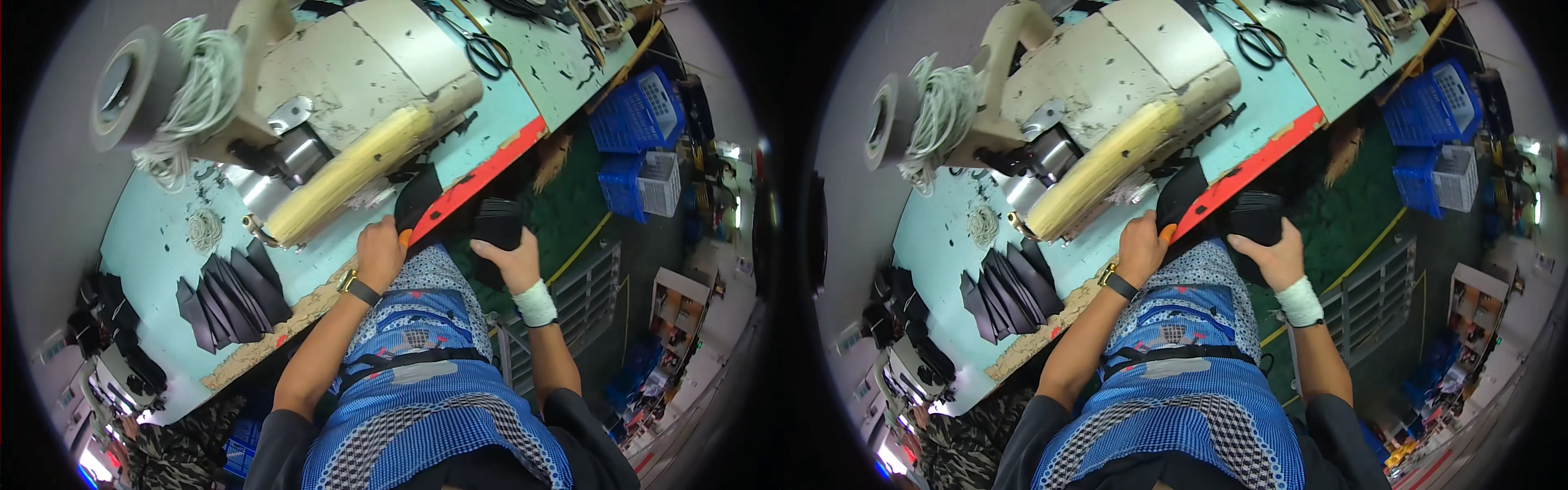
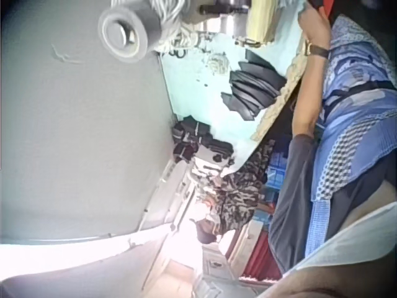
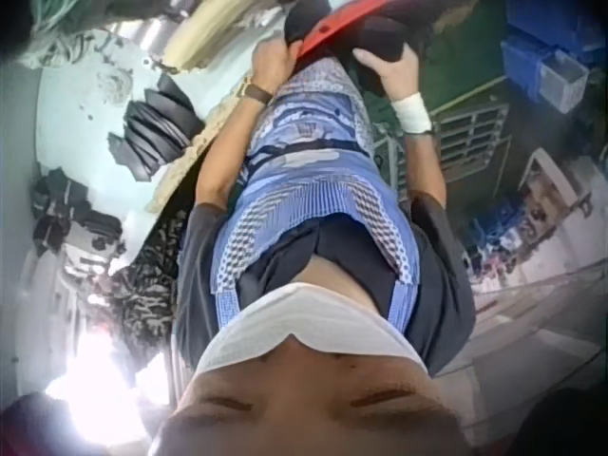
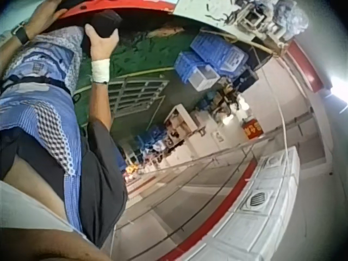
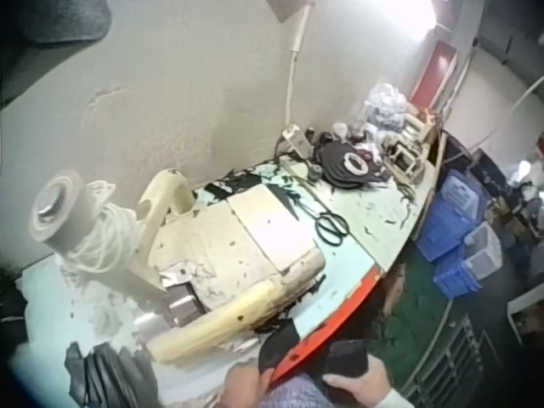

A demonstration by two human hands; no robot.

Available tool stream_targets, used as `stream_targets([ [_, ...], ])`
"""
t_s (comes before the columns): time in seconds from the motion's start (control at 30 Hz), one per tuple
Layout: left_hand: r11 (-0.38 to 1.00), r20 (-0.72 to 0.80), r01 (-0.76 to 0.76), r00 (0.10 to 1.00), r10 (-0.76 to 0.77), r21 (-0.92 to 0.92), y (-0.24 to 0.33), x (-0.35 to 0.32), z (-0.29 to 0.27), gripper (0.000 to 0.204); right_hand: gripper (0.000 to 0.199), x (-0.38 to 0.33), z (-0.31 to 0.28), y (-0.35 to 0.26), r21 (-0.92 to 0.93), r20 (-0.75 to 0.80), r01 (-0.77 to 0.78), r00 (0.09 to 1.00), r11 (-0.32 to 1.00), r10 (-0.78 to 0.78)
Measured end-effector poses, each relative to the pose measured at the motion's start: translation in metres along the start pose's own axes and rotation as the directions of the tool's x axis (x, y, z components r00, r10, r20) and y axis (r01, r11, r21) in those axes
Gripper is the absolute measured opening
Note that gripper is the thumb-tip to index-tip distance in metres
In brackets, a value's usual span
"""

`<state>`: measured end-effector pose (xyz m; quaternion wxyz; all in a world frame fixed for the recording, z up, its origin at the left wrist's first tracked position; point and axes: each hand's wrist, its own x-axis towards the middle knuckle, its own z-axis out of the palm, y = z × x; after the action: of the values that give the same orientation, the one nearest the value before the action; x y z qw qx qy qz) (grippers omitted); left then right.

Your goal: The person sorts shoe parts by hand, trims an edge with scissors, and feeds the pieces through a skiving machine.

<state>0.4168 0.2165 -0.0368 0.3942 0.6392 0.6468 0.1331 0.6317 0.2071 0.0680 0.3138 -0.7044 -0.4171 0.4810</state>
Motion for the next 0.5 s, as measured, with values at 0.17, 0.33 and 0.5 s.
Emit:
stream_targets([
  [0.17, 0.851, 0.105, -0.307, 0.918, 0.383, -0.425, 0.058, -0.026, 0.002, 0.018, 0.044, -0.024, -0.019, 0.044, 0.671, 0.379, -0.405, 0.907, 0.621, 0.183],
  [0.33, 0.767, 0.068, -0.606, 0.773, 0.630, -0.210, 0.099, -0.020, -0.005, 0.033, 0.044, -0.027, -0.048, 0.070, 0.860, 0.418, -0.440, 0.898, 0.257, 0.138],
  [0.5, 0.945, -0.163, -0.197, 0.956, 0.244, 0.262, 0.054, 0.058, 0.026, 0.069, 0.044, -0.007, -0.117, 0.102, 0.926, 0.263, -0.294, 0.952, 0.238, 0.155],
])
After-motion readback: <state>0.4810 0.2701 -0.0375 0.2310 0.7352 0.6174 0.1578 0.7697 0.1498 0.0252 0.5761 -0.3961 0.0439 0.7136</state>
